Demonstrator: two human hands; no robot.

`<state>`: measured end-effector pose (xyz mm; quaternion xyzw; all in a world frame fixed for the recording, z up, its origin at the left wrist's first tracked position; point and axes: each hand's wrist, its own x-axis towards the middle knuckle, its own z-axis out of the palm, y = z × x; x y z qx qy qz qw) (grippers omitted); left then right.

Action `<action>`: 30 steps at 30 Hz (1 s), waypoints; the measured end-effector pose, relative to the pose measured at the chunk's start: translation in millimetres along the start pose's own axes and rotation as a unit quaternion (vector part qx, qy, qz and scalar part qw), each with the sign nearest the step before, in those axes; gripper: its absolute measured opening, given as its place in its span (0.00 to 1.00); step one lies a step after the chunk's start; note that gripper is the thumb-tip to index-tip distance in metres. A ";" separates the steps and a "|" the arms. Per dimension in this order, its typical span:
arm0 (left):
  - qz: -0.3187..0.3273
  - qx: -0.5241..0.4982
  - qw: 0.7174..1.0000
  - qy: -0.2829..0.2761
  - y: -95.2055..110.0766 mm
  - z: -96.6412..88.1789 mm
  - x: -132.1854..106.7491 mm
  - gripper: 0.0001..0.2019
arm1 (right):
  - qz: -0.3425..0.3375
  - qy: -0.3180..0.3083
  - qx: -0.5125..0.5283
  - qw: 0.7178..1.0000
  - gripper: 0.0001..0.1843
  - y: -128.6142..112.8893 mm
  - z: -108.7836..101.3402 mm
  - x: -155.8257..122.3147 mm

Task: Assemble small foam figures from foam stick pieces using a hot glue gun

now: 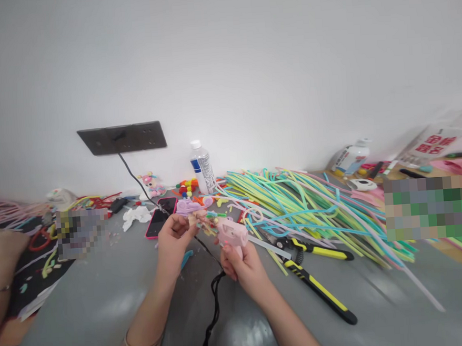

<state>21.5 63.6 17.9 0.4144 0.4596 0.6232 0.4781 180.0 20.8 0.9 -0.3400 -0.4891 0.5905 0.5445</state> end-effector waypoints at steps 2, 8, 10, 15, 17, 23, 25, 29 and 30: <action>0.001 -0.002 1.000 0.000 -0.4 -0.9 0.3 0.19 | 0.003 0.001 -0.002 1.000 0.30 -0.1 -0.4 -0.1; 0.003 -0.003 1.000 0.001 0.7 -0.9 0.1 0.18 | 0.000 -0.001 -0.002 1.000 0.30 1.1 0.0 0.1; 0.005 -0.001 1.000 0.003 1.2 -0.5 0.2 0.18 | -0.006 -0.001 -0.002 1.000 0.30 1.7 -0.1 0.1; 0.002 -0.010 1.000 0.006 0.1 -0.9 1.5 0.19 | -0.009 -0.005 -0.009 1.000 0.30 1.1 -1.7 -0.2; 0.001 -0.018 1.000 0.007 -0.7 -1.3 1.9 0.19 | -0.007 0.000 -0.011 1.000 0.31 1.1 -2.0 -0.3; 0.004 -0.025 1.000 0.014 -2.4 -2.6 0.1 0.19 | -0.001 0.011 -0.012 1.000 0.32 2.3 -1.5 -0.1; 0.006 -0.027 0.999 0.018 -2.9 -3.2 -0.2 0.19 | -0.001 0.013 -0.011 1.000 0.32 2.0 -1.3 -0.1; 0.008 -0.031 0.999 0.017 -2.5 -3.4 -0.1 0.19 | -0.007 0.012 -0.010 1.000 0.32 1.5 -1.5 0.0; 0.008 -0.032 0.999 0.017 -2.1 -3.3 0.0 0.19 | -0.009 0.011 -0.010 1.000 0.31 1.6 -1.6 0.1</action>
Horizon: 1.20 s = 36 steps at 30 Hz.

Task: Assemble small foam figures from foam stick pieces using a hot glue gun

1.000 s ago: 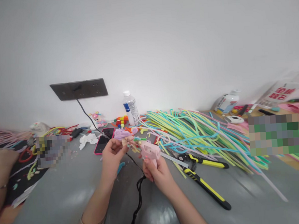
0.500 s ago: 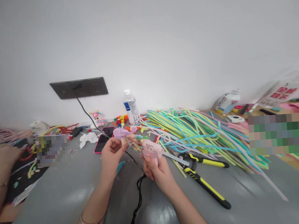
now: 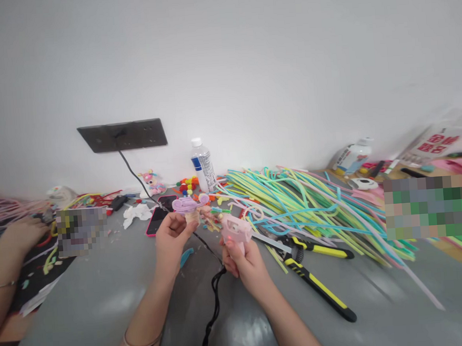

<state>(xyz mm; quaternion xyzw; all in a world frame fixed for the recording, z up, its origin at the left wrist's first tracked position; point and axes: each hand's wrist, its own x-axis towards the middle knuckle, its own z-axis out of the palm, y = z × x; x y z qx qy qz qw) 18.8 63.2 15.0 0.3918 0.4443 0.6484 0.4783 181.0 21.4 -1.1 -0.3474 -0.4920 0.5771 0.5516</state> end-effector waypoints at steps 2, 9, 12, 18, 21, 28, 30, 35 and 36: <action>0.001 -0.003 1.000 0.002 0.9 0.5 0.0 0.19 | -0.004 0.001 -0.001 1.000 0.31 0.5 -0.2 0.3; -0.013 -0.018 1.000 0.004 2.5 0.6 -1.9 0.20 | -0.033 -0.007 0.016 0.999 0.28 3.9 -2.2 -1.1; -0.029 -0.017 0.999 0.005 2.4 -0.1 -2.5 0.20 | -0.063 -0.025 0.029 0.997 0.29 6.5 -4.1 -2.3; -0.044 -0.014 0.999 -0.009 2.5 0.6 -4.8 0.20 | -0.087 -0.036 -0.005 0.996 0.32 5.7 -4.4 -0.8; -0.055 -0.022 0.998 -0.019 3.2 0.9 -8.4 0.21 | -0.084 -0.034 -0.025 0.996 0.33 3.2 -4.1 0.5; -0.096 -0.077 0.992 -0.017 11.0 3.4 -14.9 0.24 | -0.084 -0.034 -0.049 0.995 0.32 2.6 -3.5 -0.8; -0.099 -0.084 0.991 -0.013 13.2 4.3 -15.5 0.24 | -0.075 -0.033 -0.058 0.995 0.33 2.1 -2.8 -1.6; -0.094 -0.090 0.991 -0.004 14.9 5.0 -16.4 0.24 | -0.052 -0.024 -0.068 0.996 0.33 0.8 -1.8 -1.6; -0.094 -0.091 0.991 0.000 15.0 4.8 -16.6 0.24 | -0.051 -0.022 -0.069 0.996 0.33 1.1 -1.9 -1.4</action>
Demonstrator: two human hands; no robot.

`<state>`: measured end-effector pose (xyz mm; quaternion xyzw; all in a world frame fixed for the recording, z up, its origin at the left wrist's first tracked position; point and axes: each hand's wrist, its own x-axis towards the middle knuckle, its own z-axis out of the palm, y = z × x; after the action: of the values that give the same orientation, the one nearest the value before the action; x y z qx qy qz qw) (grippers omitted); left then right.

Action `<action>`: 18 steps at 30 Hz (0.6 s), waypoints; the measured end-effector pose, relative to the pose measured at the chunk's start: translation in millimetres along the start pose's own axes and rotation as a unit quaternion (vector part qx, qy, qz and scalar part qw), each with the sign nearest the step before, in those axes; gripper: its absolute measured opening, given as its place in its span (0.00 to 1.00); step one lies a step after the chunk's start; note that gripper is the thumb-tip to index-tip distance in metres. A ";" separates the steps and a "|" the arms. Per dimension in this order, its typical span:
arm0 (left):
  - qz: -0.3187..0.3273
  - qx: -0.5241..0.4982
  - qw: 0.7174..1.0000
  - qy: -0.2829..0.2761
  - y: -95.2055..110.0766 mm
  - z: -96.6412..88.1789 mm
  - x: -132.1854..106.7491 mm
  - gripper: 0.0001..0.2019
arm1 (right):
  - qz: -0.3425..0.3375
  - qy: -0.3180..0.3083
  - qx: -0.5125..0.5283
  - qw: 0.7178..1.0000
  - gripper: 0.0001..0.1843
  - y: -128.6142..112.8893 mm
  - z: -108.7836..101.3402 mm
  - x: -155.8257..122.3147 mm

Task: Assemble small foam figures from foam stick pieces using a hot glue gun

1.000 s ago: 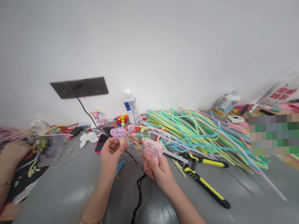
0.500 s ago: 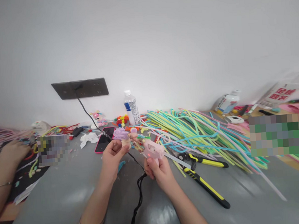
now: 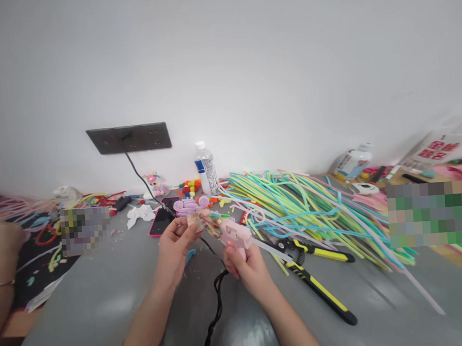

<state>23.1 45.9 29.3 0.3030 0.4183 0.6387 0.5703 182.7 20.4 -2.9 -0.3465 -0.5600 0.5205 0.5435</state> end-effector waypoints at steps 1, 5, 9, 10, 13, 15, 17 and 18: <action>0.001 -0.001 1.000 0.005 0.2 -0.4 -0.1 0.23 | 0.001 0.003 -0.001 1.000 0.33 0.4 -0.2 -0.1; 0.010 -0.020 0.999 0.037 4.0 -5.6 -1.4 0.22 | -0.002 0.008 0.002 1.000 0.33 0.8 -1.0 -2.4; 0.022 -0.050 0.995 0.078 16.3 -21.0 -7.0 0.22 | -0.017 0.004 0.016 1.000 0.33 -8.6 2.3 -0.9; 0.025 -0.053 0.994 0.093 21.3 -26.3 -10.1 0.23 | -0.016 0.005 0.018 1.000 0.33 -12.6 4.7 2.1; 0.041 -0.051 0.987 0.150 41.6 -45.9 -25.7 0.24 | 0.002 -0.002 0.035 0.999 0.30 -25.2 18.3 19.0; 0.073 -0.043 0.977 0.195 58.0 -63.4 -42.5 0.23 | 0.025 -0.015 0.051 0.998 0.25 -31.2 33.6 34.3; 0.107 -0.013 0.967 0.231 73.5 -87.4 -64.0 0.21 | 0.053 -0.051 0.038 0.997 0.19 -33.4 54.8 48.2; 0.126 0.008 0.961 0.245 80.0 -102.3 -75.9 0.17 | 0.067 -0.078 0.019 0.995 0.17 -33.1 67.8 53.4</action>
<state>-90.7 -47.9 58.8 0.1920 0.5087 0.7566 0.3631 113.8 50.2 51.2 -0.3313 -0.5660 0.5916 0.4689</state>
